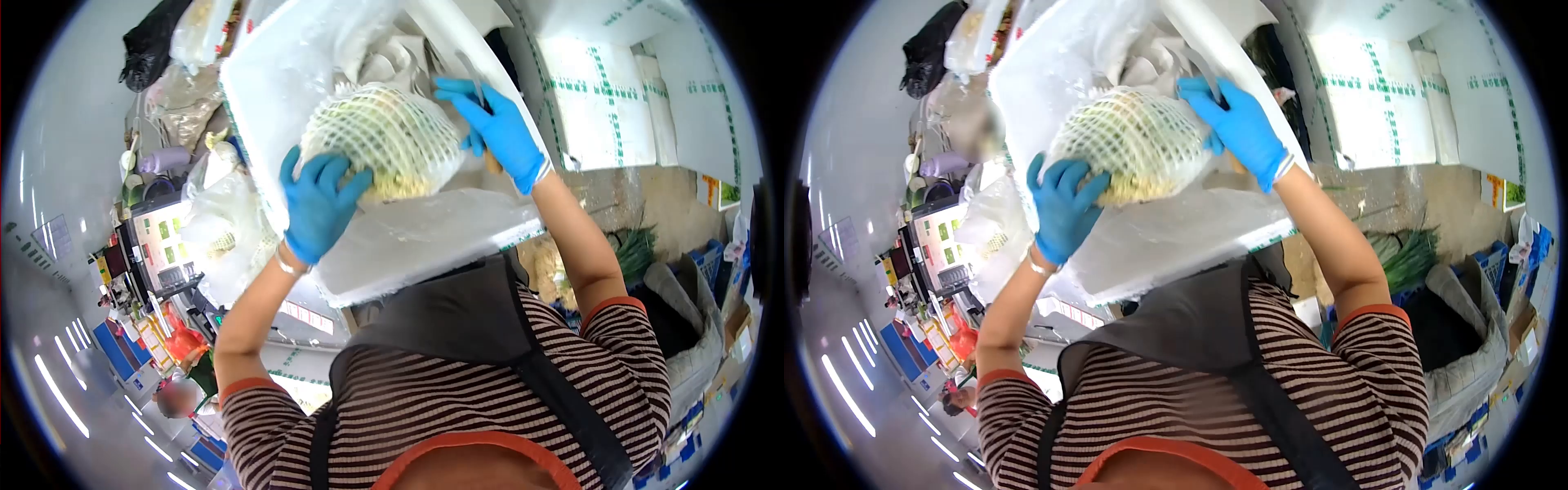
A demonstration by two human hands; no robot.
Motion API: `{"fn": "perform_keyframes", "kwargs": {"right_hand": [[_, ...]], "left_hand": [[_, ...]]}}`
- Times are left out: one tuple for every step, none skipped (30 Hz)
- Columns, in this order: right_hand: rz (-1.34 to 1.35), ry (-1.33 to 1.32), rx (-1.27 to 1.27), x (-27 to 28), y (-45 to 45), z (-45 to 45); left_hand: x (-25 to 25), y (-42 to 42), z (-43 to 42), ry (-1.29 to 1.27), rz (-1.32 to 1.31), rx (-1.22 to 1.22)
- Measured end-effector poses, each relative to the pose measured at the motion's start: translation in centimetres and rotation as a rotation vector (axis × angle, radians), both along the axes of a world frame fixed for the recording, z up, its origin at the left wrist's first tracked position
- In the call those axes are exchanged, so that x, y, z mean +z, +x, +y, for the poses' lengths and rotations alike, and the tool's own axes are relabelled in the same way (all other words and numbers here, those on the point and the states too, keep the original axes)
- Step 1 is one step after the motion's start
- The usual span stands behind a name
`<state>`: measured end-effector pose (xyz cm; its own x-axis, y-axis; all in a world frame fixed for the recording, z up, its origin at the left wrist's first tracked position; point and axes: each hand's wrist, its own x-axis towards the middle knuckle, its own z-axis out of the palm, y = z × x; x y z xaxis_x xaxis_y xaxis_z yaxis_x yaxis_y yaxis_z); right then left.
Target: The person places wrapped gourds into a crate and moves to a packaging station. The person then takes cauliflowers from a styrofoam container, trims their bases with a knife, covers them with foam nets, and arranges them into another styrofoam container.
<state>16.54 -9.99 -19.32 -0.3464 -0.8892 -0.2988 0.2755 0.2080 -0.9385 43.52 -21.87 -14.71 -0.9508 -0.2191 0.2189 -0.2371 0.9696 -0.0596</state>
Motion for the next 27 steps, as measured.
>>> {"fn": "perform_keyframes", "kwargs": {"right_hand": [[-0.007, 0.016, -0.004, 0.3, 0.3, -0.1], [-0.012, 0.035, -0.007, 0.8, 0.4, -0.1], [-0.015, 0.057, -0.007, 0.9, 0.3, -0.1], [-0.092, 0.061, 0.086, 0.3, -0.2, -0.2], [-0.374, 0.061, 0.265, -0.3, -0.9, -0.3], [-0.546, -0.019, 0.222, -0.9, 0.4, -0.1], [-0.718, -0.094, 0.177, -0.9, 2.2, 0.5], [-0.805, -0.179, 0.324, -1.5, 2.5, 1.1], [-0.811, -0.155, 0.359, -2.1, 2.5, 1.1], [-0.815, -0.134, 0.395, -2.4, 2.3, 0.8], [-0.812, -0.114, 0.434, -2.4, 1.7, 0.2], [-0.785, -0.116, 0.371, -2.3, 1.3, 0.0], [-0.719, -0.158, 0.352, -1.3, 0.8, -0.1], [-0.656, -0.199, 0.333, 0.3, 0.1, -0.2], [-0.598, -0.238, 0.314, 1.7, -0.3, -0.1], [-0.555, -0.226, 0.3, 2.8, -0.9, -0.2], [-0.568, -0.197, 0.347, 3.2, -1.3, -0.2], [-0.584, -0.168, 0.391, 3.4, -1.6, -0.2], [-0.604, -0.137, 0.431, 3.5, -1.7, 0.0], [-0.568, -0.078, 0.453, 3.5, -1.2, -0.2], [-0.555, -0.052, 0.494, 3.0, -0.9, -0.2], [-0.541, -0.032, 0.535, 2.6, -0.6, -0.3], [-0.526, -0.017, 0.578, 2.4, 0.0, -0.4], [-0.502, 0.021, 0.639, 2.5, 0.5, -0.2], [-0.492, 0.013, 0.678, 2.3, 1.2, -0.1], [-0.478, 0.002, 0.718, 2.0, 1.7, -0.2], [-0.461, -0.011, 0.756, 1.7, 2.2, -0.5]], "left_hand": [[1.1, 1.1, 0.2, -0.126, 0.077, -0.008], [2.4, 1.7, 0.7, -0.193, 0.169, -0.024], [3.6, 2.2, 1.3, -0.257, 0.263, -0.039], [4.5, 3.1, 1.8, -0.306, 0.282, -0.023], [5.1, 3.9, 2.1, -0.349, 0.299, -0.004], [4.7, 4.5, 2.0, -0.372, 0.333, -0.004], [4.6, 4.6, 2.1, -0.344, 0.348, 0.0], [4.4, 4.5, 2.2, -0.314, 0.366, 0.006], [4.2, 4.4, 2.3, -0.286, 0.384, 0.01], [4.4, 4.1, 2.6, -0.286, 0.321, 0.048], [4.9, 3.8, 2.8, -0.21, 0.288, 0.085], [5.8, 3.4, 3.4, -0.063, 0.311, 0.107], [7.1, 3.0, 4.1, 0.085, 0.335, 0.126], [8.3, 3.1, 4.5, 0.049, 0.315, 0.057], [8.9, 3.9, 5.2, 0.066, 0.331, 0.032], [9.8, 4.2, 5.7, 0.089, 0.363, 0.007], [11.0, 4.4, 6.3, 0.114, 0.391, -0.019], [12.4, 3.3, 6.8, -0.044, 0.427, -0.034], [12.8, 2.6, 7.0, -0.068, 0.38, -0.009], [13.0, 2.7, 7.3, -0.024, 0.258, -0.01], [13.0, 2.9, 7.7, 0.017, 0.135, -0.016], [12.3, 3.1, 8.4, 0.035, 0.131, -0.086], [11.6, 3.4, 9.1, 0.126, 0.176, -0.019], [10.9, 3.8, 9.9, 0.218, 0.221, 0.051], [11.0, 3.9, 10.6, 0.309, 0.266, 0.126], [12.7, 4.1, 10.6, 0.473, 0.118, 0.187], [12.8, 4.4, 10.7, 0.634, 0.207, 0.25]]}}
